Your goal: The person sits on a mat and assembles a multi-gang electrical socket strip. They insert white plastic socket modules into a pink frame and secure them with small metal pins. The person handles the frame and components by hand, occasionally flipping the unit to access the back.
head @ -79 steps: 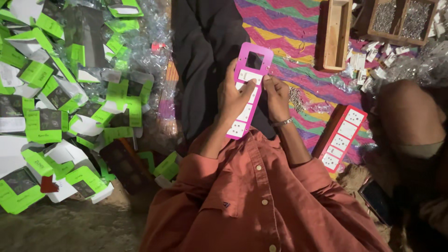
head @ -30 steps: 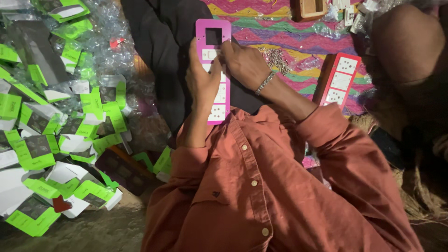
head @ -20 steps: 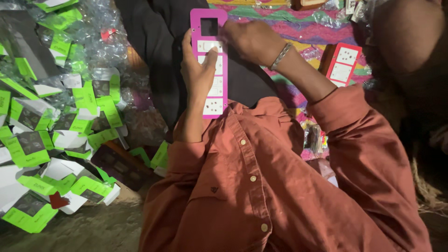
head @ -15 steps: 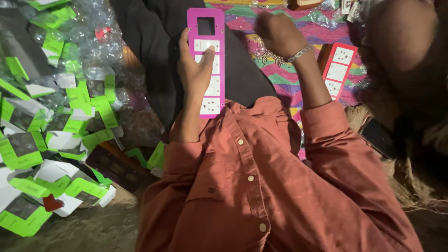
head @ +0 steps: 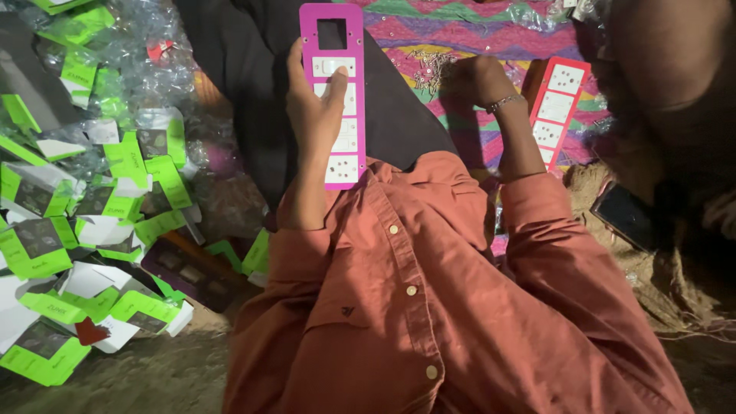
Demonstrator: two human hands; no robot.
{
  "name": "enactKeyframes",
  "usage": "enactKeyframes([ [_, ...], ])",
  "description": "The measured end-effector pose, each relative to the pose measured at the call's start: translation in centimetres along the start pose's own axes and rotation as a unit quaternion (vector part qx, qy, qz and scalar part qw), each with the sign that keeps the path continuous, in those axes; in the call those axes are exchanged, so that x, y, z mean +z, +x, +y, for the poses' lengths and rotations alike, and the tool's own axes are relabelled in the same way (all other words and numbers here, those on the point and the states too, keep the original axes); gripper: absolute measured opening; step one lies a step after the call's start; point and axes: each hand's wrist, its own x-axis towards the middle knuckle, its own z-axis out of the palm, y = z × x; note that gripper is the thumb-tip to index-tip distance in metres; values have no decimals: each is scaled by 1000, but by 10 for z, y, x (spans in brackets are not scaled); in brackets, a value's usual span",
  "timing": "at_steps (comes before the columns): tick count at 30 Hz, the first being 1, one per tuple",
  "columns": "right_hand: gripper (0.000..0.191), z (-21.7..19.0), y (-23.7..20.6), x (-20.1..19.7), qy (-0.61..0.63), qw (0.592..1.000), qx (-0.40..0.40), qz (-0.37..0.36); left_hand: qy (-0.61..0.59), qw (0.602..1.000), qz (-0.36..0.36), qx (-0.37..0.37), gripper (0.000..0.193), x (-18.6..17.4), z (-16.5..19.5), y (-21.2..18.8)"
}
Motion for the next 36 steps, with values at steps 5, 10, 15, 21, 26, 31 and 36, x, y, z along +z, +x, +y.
enactKeyframes([
  [5, 18, 13, 7, -1, -39, 998, -37, 35, -31, 999, 1, 6, 61, 8, 4, 4],
  [10, 12, 17, 10, 2, -6, 998, -51, 22, -35, 999, -3, -1, 59, 6, 5, 9],
  [15, 10, 6, 7, 16, 45, 999, -25, -6, -56, 998, -10, 4, 60, 5, 5, 11],
  [21, 14, 5, -1, 27, 10, 996, -82, 20, -34, 999, -10, -26, 61, 9, 6, 11],
  [26, 17, 3, -3, 25, 6, 997, -81, 13, -63, 998, -14, -8, 61, 10, 6, 11],
  [31, 14, -3, -3, 20, 34, 993, -107, 26, -50, 999, 1, -21, 61, 16, 7, 14],
  [36, 10, 4, -2, 26, 33, 997, -71, -5, -41, 999, 5, -24, 61, 20, 12, 15],
])
